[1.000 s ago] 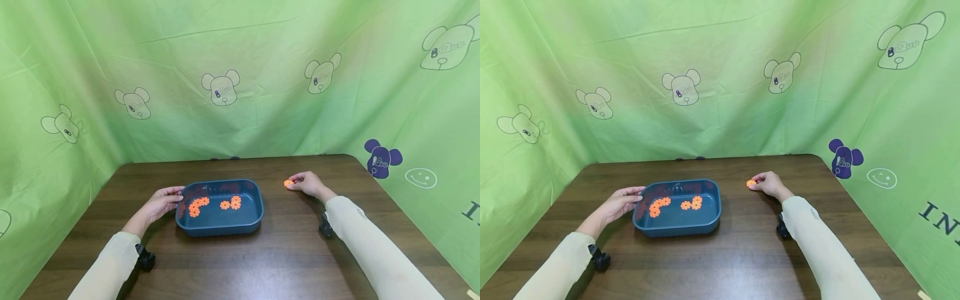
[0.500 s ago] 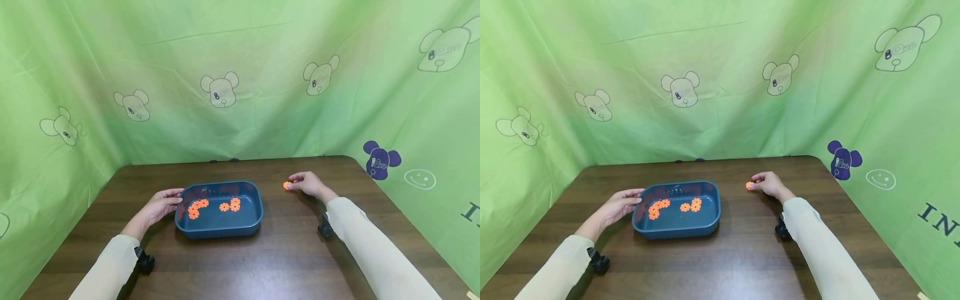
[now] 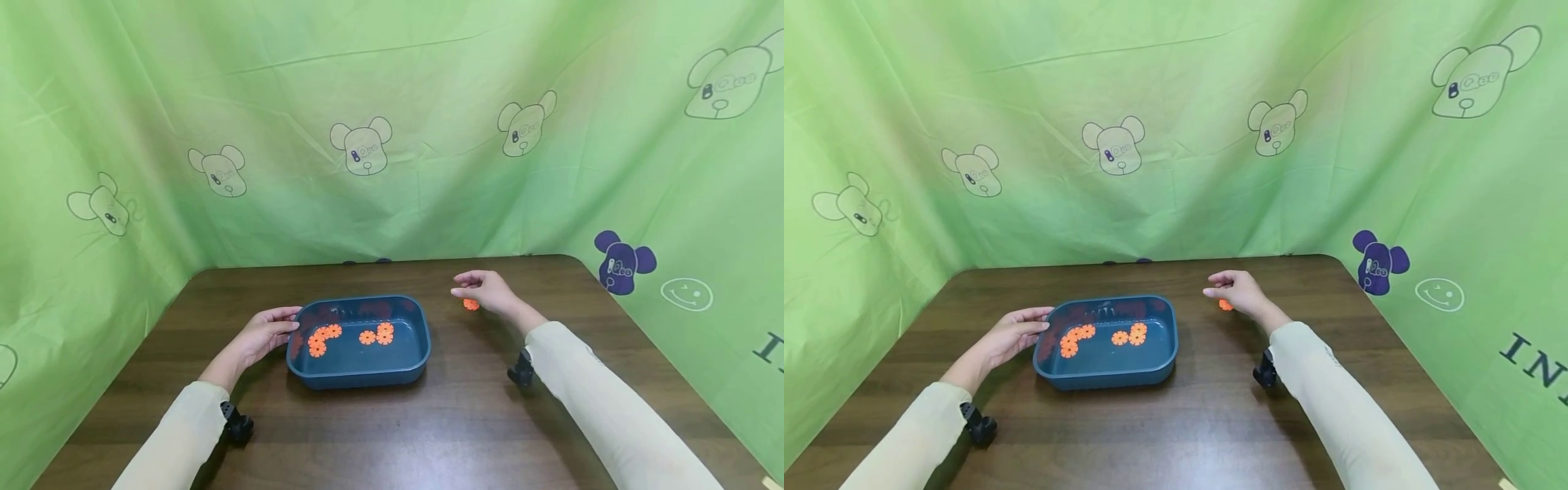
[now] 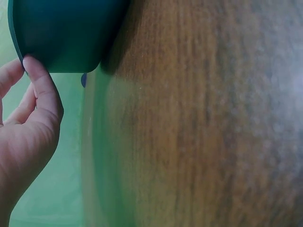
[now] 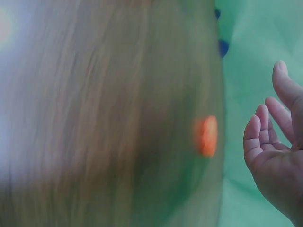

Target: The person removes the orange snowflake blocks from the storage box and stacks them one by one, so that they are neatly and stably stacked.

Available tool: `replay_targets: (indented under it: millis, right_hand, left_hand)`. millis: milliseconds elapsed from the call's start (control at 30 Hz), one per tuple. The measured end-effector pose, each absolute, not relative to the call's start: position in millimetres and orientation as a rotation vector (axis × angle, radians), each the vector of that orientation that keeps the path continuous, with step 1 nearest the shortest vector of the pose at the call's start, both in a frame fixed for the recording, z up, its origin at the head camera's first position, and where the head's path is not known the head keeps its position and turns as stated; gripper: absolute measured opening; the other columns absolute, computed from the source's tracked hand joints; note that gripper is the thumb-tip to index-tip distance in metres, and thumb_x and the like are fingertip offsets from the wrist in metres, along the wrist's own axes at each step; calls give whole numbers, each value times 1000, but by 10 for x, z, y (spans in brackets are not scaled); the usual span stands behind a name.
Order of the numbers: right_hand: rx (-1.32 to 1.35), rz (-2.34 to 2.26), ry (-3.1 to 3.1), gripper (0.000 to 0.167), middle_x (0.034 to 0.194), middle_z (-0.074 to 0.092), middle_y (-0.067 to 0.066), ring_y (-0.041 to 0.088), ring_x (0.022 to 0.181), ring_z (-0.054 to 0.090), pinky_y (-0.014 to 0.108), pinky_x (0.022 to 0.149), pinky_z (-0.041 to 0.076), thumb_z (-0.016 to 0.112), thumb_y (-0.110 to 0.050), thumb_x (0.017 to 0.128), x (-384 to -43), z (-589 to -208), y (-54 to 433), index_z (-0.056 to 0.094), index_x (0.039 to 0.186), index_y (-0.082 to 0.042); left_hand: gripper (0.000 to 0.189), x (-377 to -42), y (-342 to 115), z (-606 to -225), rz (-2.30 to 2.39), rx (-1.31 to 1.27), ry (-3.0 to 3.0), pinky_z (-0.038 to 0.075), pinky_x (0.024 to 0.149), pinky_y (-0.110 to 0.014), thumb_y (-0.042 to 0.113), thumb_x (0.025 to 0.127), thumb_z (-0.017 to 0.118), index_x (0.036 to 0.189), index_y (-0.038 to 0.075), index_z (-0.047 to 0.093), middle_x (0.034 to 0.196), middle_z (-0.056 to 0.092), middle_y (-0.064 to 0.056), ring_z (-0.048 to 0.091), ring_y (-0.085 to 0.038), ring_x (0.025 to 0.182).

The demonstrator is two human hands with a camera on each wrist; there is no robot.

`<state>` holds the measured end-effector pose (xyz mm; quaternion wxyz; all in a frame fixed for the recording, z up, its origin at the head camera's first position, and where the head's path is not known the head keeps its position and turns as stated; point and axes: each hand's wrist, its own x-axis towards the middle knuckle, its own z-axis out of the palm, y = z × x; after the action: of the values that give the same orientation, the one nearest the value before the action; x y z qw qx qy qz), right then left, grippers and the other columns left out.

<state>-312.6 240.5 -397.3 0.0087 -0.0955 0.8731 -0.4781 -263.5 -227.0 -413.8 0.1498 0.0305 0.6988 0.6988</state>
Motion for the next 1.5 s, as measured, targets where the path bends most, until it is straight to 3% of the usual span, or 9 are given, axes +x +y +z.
replay_targets:
  millis: [333,733,1167,1500]
  right_hand:
    - [-420,-1628,2680,40,105,65,15,20,91,60,23,74,48,75,-17,87,-3042,-3762,1904,63,119,5]
    - [-490,-1658,2562,37,98,64,11,20,84,60,35,74,53,76,-15,85,-2882,-3639,1344,65,117,-1]
    - [-626,-1521,2518,36,98,63,8,20,84,58,29,70,50,76,-14,85,-2773,-3749,975,65,116,3]
    - [-638,-1329,2510,36,108,64,16,18,85,60,29,74,53,78,-11,83,-2788,-3839,855,66,115,3]
  left_hand:
    - [52,-2625,-2265,-4107,2003,77,2003,52,85,-30,4,94,62,141,-6,42,108,58,-4,61,-13,95]
    - [52,-2615,-2264,-4109,2005,72,2008,52,84,-29,4,93,63,141,-6,44,108,59,-3,61,-13,95]
    - [52,-2635,-2269,-4121,2019,76,1992,53,83,-29,3,93,62,141,-6,44,107,58,-4,62,-12,93]
    - [51,-2652,-2273,-4144,2010,71,2010,53,84,-30,3,93,62,140,-6,44,108,58,-5,61,-14,94]
